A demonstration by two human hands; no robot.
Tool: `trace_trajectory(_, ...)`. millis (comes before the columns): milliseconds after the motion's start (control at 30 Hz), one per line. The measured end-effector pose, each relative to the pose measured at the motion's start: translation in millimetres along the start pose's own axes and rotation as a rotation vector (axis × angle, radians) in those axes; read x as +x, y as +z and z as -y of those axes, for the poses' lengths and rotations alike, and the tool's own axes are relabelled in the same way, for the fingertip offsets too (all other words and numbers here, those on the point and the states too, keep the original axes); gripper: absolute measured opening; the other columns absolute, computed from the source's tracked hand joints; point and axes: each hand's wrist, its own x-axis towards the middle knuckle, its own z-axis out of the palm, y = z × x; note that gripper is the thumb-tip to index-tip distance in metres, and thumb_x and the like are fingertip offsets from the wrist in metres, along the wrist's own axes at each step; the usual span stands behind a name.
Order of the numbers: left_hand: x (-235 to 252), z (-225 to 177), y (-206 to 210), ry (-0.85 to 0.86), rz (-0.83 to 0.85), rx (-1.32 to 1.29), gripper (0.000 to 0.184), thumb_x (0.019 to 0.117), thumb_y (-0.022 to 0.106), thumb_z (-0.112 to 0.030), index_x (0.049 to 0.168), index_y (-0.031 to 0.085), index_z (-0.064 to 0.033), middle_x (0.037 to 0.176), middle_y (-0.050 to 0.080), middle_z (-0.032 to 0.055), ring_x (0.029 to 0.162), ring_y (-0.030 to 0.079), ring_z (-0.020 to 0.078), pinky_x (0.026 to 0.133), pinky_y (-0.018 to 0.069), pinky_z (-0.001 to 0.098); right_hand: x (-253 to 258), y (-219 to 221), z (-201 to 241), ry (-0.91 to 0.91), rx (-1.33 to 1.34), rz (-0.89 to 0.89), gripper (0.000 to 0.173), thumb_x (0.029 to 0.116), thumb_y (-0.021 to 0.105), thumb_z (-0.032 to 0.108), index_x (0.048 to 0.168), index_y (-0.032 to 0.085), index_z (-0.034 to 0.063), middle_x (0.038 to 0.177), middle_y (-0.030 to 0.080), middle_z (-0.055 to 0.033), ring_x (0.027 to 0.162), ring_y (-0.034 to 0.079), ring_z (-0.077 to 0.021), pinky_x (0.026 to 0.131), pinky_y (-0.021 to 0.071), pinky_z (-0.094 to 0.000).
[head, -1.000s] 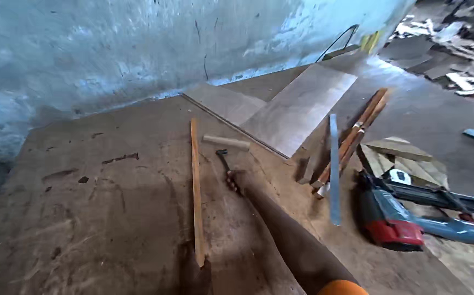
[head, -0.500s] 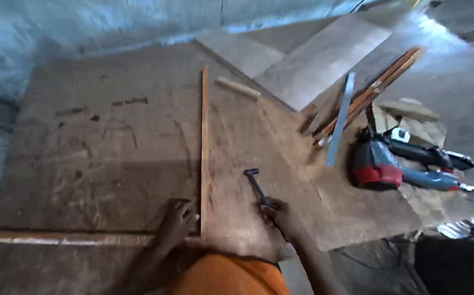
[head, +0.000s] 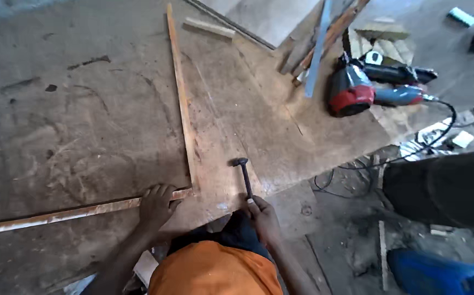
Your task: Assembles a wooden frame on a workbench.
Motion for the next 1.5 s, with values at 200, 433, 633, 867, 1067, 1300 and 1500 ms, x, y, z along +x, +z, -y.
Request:
trace_trajectory(200,-2,7,8,0.011,-0.005,0.084,0.053,0.0914,0.059,-0.068,0.118,0.068,-0.0222,0.117,0.068,0.0012,0.107,0.066,0.0236,0.088,0.0547,0.0508,-36,20,-40,0.011,0.23,0.046,0.029,0.1084,0.046,0.03,0.117,0.068,0.0135,0.058,0.046,-0.0016,0.042,0.038,-0.0097,0.039,0.0351,-0.0261)
trace_trajectory(433,-2,5,3,0.019,-0.062,0.08,0.054,0.0899,0.061,-0.067,0.118,0.066,-0.0219,0.116,0.068,0.0034,0.103,0.068,0.0255,0.082,0.0568,0.0528,-58,38,-50,0.067,0.355,0.164,0.034,0.1099,0.04,0.037,0.122,0.064,0.0156,0.06,0.045,0.0003,0.042,0.037,-0.0079,0.039,0.0342,-0.0238)
trace_trajectory(633,-2,1,-1,0.051,-0.086,0.088,0.052,0.0924,0.06,-0.064,0.113,0.066,-0.0165,0.109,0.068,0.007,0.099,0.068,0.0285,0.081,0.0554,0.0535,-65,26,-30,0.062,0.442,-0.071,0.037,0.1104,0.037,0.04,0.11,0.064,0.0153,0.057,0.042,0.0019,0.041,0.035,-0.007,0.039,0.0332,-0.0233)
trace_trajectory(867,9,-14,-35,0.062,-0.01,0.023,0.053,0.091,0.069,-0.055,0.112,0.068,-0.0063,0.108,0.07,0.0162,0.101,0.069,0.0367,0.084,0.0553,0.0566,-73,78,-47,0.075,0.209,0.301,0.036,0.1096,0.041,0.038,0.117,0.061,0.0101,0.062,0.05,-0.0029,0.043,0.043,-0.0119,0.04,0.0402,-0.0286)
trace_trajectory(1067,10,-15,-37,0.028,0.036,0.01,0.05,0.0901,0.072,-0.052,0.114,0.069,-0.0084,0.112,0.071,0.014,0.105,0.068,0.0353,0.088,0.0549,0.0563,-61,31,-17,-0.046,0.483,-0.149,0.036,0.1099,0.036,0.042,0.1,0.06,0.0169,0.056,0.04,0.0056,0.04,0.036,-0.0057,0.038,0.0358,-0.0229)
trace_trajectory(1300,8,-13,-39,0.024,0.079,0.015,0.051,0.0932,0.068,-0.053,0.116,0.069,-0.0076,0.116,0.07,0.0151,0.107,0.068,0.0373,0.09,0.0529,0.0584,-74,78,-41,0.138,0.168,0.294,0.033,0.1086,0.043,0.039,0.109,0.06,0.0103,0.059,0.046,-0.001,0.042,0.042,-0.0113,0.04,0.0401,-0.0289)
trace_trajectory(1500,7,-13,-36,0.023,0.051,0.046,0.055,0.0922,0.068,-0.056,0.122,0.068,-0.0086,0.123,0.069,0.0154,0.111,0.067,0.0373,0.091,0.0527,0.0577,-62,24,-9,-0.12,0.467,-0.352,0.036,0.1111,0.032,0.044,0.095,0.052,0.0196,0.059,0.041,0.0084,0.044,0.04,-0.0044,0.043,0.0409,-0.0224)
